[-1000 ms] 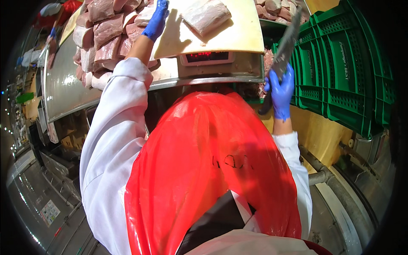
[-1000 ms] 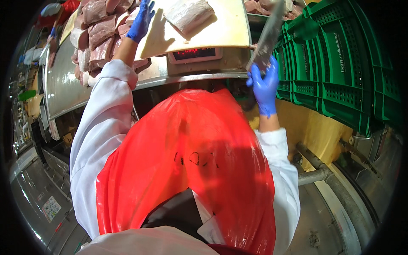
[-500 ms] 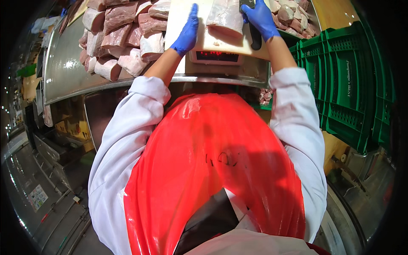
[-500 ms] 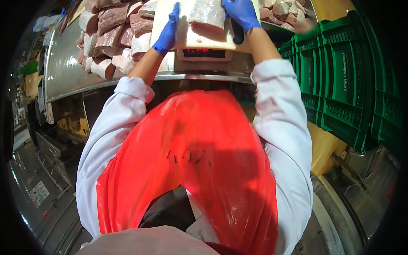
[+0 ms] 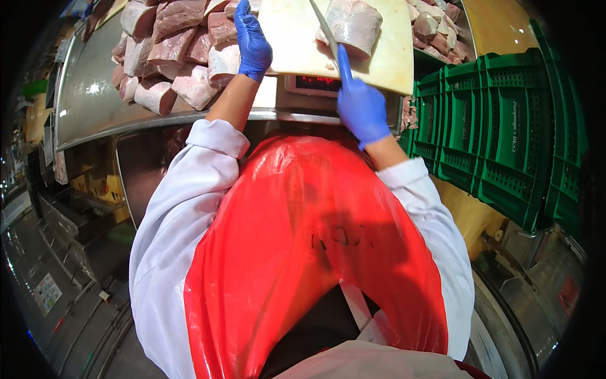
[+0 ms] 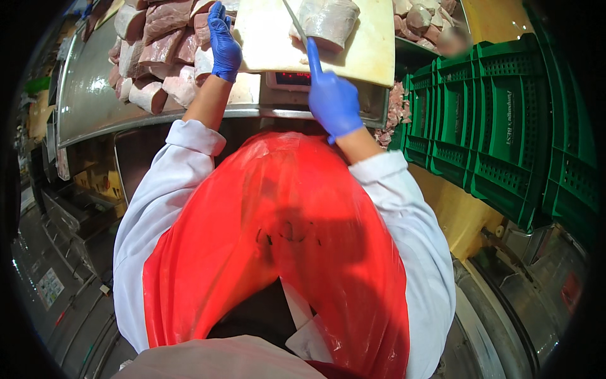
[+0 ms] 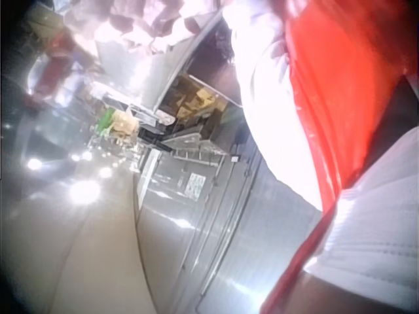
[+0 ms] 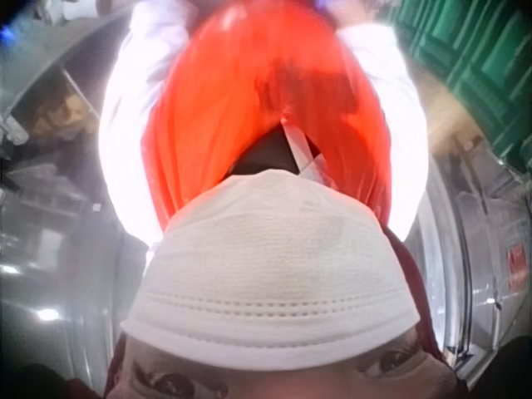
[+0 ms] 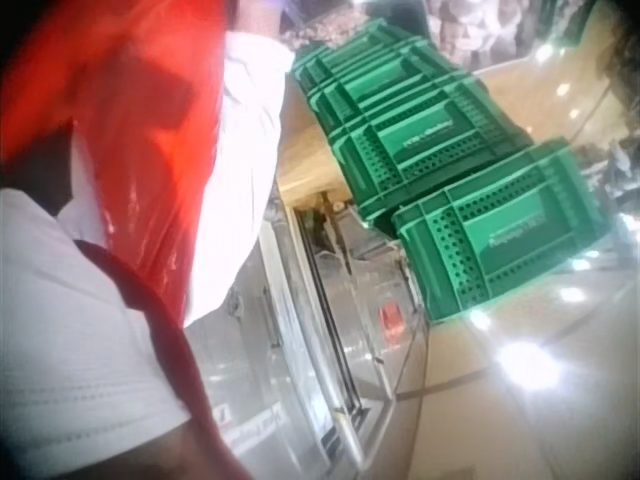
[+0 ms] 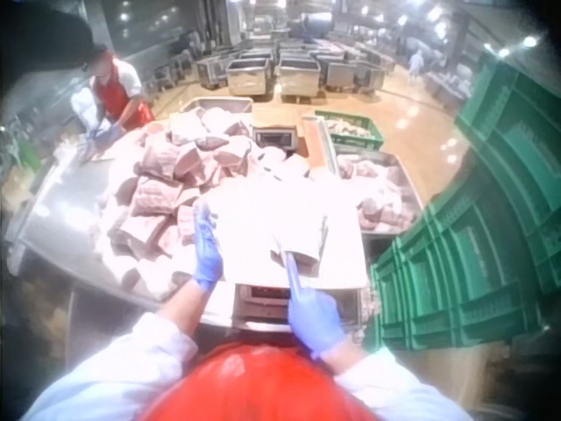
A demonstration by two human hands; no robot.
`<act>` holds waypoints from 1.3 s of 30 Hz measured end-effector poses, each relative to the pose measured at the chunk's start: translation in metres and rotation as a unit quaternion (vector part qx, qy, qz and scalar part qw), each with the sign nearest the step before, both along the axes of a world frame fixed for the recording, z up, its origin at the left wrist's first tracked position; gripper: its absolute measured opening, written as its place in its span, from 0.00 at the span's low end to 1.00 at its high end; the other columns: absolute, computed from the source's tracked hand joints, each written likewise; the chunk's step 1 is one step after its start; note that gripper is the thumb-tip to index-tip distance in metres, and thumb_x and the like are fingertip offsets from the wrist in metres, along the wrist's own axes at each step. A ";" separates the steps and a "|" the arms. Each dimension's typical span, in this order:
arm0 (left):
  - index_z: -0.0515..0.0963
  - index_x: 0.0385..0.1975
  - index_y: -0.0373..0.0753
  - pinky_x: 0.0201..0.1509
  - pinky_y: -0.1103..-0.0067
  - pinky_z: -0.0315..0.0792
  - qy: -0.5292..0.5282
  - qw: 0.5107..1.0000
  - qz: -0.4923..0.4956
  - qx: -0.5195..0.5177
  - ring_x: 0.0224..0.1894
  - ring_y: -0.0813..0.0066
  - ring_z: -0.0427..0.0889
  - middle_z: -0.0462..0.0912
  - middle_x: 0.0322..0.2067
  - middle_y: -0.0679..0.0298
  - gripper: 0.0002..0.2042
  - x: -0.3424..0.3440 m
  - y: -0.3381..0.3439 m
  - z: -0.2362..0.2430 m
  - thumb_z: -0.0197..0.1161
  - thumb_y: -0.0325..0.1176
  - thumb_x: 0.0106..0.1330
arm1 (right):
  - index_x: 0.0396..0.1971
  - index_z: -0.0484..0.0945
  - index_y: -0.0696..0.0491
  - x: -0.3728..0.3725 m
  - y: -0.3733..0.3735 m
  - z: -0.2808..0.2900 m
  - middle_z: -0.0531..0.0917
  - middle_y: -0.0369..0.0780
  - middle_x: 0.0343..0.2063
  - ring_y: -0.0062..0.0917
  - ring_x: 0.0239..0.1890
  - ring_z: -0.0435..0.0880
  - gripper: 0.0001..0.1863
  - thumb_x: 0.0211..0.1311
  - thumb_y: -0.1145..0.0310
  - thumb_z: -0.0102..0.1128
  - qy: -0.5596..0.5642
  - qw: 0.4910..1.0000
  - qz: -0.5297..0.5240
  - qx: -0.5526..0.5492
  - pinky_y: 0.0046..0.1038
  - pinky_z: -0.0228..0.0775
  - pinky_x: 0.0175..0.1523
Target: The person cuts large pieces of raw meat into smaller portions using a knife on a cutting board. They repeatedly trim fat and separate pieces, placing the cut meat into a green crate.
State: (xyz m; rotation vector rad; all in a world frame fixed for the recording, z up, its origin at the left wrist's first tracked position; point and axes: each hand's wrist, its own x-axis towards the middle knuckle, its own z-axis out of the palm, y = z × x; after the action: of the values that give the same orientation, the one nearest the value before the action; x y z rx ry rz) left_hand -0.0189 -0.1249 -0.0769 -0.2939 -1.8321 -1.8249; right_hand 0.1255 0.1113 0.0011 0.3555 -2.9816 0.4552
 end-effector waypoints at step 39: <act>0.83 0.34 0.34 0.36 0.78 0.78 -0.130 0.969 -0.114 -0.175 0.27 0.77 0.82 0.86 0.28 0.58 0.06 0.029 0.043 0.021 0.67 0.30 0.62 | 0.78 0.52 0.37 0.041 0.006 0.007 0.79 0.46 0.20 0.44 0.20 0.82 0.46 0.59 0.73 0.57 -0.026 0.998 -0.029 0.046 0.47 0.76 0.27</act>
State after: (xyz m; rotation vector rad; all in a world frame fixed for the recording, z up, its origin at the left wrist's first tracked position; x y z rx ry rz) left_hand 0.0103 -0.0822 -0.0560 -0.4257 -2.3966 -1.7445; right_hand 0.1664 0.1171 0.0081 0.2695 -3.0620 0.3270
